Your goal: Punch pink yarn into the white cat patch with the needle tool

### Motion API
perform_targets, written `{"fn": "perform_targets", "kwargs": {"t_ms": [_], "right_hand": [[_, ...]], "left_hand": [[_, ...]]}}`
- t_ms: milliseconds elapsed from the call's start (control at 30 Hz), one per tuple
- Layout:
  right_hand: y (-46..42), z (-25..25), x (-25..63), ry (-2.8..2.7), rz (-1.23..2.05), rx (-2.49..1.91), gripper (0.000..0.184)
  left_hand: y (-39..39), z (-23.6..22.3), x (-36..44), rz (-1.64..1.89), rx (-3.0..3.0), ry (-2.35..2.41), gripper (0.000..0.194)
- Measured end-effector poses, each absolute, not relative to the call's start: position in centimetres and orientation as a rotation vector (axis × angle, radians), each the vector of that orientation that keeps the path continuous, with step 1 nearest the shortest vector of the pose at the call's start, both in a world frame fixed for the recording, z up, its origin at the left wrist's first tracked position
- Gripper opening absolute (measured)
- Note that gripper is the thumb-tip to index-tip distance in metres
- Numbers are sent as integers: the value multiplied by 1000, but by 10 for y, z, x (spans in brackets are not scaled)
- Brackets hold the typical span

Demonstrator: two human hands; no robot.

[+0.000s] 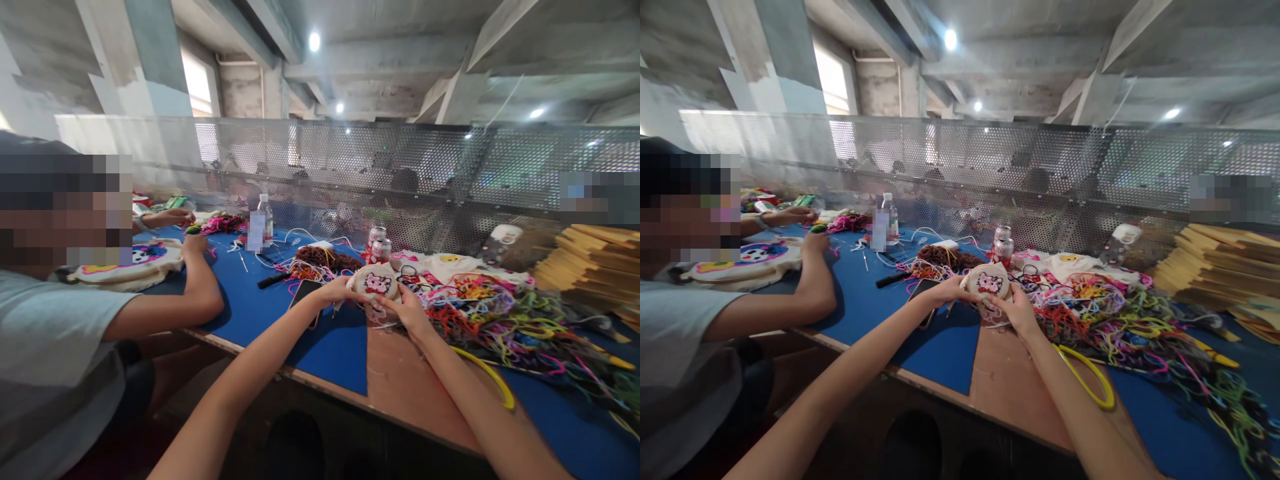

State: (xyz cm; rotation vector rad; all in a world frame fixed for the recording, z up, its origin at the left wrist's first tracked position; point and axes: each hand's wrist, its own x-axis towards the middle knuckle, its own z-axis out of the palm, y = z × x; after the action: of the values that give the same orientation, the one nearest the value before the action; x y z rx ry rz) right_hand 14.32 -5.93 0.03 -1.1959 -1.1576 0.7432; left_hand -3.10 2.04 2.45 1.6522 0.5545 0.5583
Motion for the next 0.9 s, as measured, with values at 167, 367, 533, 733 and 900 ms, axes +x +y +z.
{"fn": "perform_targets", "kwargs": {"t_ms": [167, 367, 533, 733, 900], "right_hand": [[-65, 8, 138, -1053, 816, -1091, 53], [-66, 11, 137, -948, 837, -999, 51], [-65, 9, 139, -908, 814, -985, 49], [-66, 10, 137, -898, 809, -993, 49], [-69, 16, 138, -824, 881, -965, 47]], "left_hand": [[26, 21, -30, 599, 1635, 580, 40], [28, 21, -27, 779, 1519, 540, 41], [31, 20, -28, 895, 1376, 561, 39], [32, 24, -30, 996, 1270, 615, 31], [32, 34, -32, 943, 950, 605, 29]]}}
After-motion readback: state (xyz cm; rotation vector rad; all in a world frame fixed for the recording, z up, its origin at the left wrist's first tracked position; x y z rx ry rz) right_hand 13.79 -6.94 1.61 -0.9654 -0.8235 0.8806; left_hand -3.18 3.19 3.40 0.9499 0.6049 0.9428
